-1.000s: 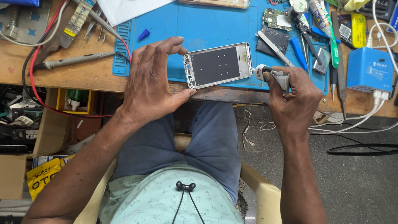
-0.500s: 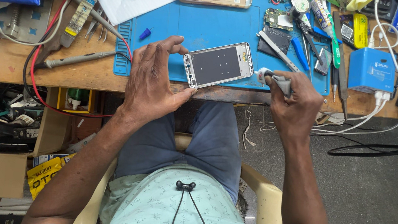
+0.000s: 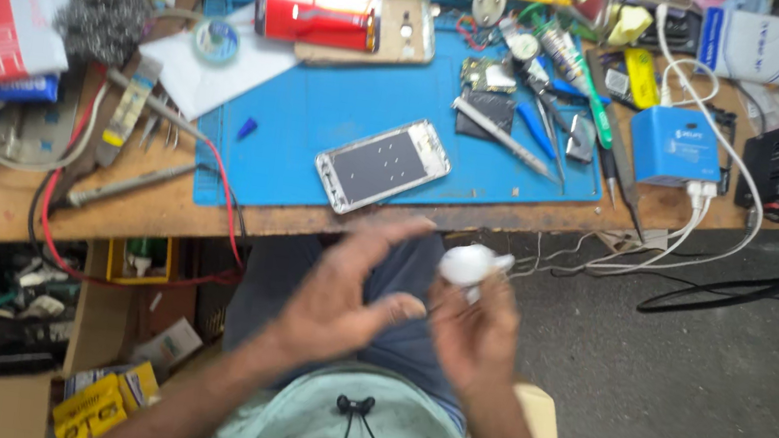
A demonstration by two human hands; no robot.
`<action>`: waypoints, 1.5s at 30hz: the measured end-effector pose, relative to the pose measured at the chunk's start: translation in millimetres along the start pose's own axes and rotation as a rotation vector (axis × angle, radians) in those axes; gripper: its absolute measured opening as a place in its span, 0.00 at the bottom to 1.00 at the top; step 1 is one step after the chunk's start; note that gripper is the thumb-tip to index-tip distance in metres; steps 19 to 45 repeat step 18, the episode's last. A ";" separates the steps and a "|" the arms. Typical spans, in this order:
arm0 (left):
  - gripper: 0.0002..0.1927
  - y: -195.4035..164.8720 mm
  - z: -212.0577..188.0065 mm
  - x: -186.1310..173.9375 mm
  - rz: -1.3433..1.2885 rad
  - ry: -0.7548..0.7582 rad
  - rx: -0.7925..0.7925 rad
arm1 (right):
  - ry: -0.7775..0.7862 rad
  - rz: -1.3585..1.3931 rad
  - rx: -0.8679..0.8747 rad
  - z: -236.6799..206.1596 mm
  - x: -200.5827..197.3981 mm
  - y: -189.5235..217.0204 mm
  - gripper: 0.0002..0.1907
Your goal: The person holds a disassembled smartphone frame on a repair mat and first works around its edges with a small pen-like tool. They then pick up a white adhesive bottle and squeeze adhesive along the frame's inner edge, rotating the frame to reach each side, before setting the frame down and reaching across the bench.
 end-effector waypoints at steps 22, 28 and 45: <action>0.34 189.1 -120.4 -36.2 -0.789 -0.207 0.071 | -0.126 -1.773 -0.783 210.6 110.8 272.6 0.09; 0.34 189.1 -120.4 -36.2 -0.789 -0.207 0.071 | -0.126 -1.773 -0.783 210.6 110.8 272.6 0.09; 0.34 189.1 -120.4 -36.2 -0.789 -0.207 0.071 | -0.126 -1.773 -0.783 210.6 110.8 272.6 0.09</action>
Point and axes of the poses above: each hand's wrist, its own z-axis towards the middle knuckle, its own x-axis out of the palm, y = z × x, the point moved 9 cm from there along z, towards the middle knuckle, and after that the axes turned 8 degrees about y, right-handed, at the moved point
